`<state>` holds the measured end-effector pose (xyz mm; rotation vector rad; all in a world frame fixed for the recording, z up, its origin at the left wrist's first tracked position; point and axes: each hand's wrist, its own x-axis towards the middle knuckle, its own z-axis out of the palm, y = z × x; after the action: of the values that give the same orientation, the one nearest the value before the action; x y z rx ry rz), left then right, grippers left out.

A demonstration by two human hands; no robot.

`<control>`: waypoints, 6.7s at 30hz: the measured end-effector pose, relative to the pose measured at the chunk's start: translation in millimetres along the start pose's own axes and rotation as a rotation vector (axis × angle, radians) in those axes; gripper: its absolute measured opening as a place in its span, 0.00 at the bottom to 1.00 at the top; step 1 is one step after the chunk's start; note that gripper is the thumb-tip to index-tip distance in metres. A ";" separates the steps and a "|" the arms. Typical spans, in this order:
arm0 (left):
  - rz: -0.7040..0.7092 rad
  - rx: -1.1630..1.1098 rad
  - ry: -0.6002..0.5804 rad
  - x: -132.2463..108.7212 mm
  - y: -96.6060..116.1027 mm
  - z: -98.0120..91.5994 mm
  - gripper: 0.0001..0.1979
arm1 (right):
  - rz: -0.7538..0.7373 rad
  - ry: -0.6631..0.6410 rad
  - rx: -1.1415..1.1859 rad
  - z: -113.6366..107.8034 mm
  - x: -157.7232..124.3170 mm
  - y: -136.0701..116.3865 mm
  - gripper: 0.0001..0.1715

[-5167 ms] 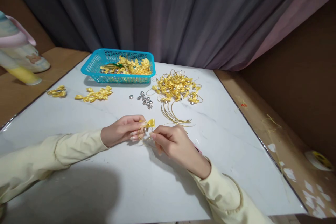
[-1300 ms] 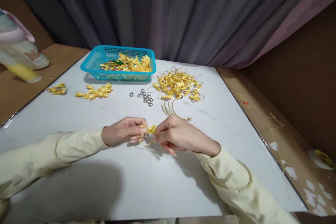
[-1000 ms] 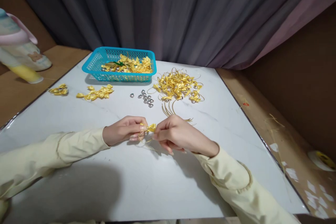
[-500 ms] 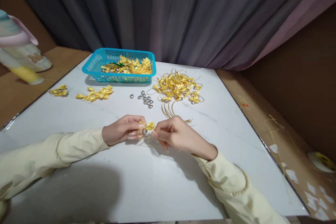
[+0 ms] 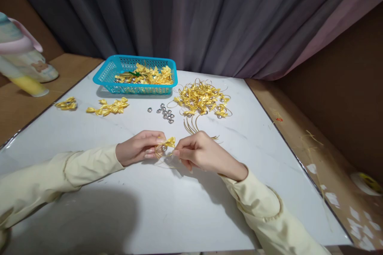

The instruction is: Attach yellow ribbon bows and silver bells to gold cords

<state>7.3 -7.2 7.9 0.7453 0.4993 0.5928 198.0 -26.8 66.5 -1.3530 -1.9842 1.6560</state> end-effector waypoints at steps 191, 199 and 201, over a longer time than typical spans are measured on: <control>0.728 1.458 0.218 -7.9 -14.9 -4.2 0.10 | -0.295 0.291 -0.753 46.0 -3.2 12.6 0.07; 0.635 1.360 0.300 -7.7 -13.3 -1.8 0.10 | -0.336 0.338 -0.869 47.0 -1.5 16.1 0.07; 0.636 1.358 0.292 -7.6 -13.5 -2.4 0.10 | -0.278 0.393 -0.621 46.2 -0.7 15.4 0.09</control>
<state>4.5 -19.0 -2.1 2.1763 0.9518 0.9394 175.0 -58.7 37.8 -1.3534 -2.3754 0.6063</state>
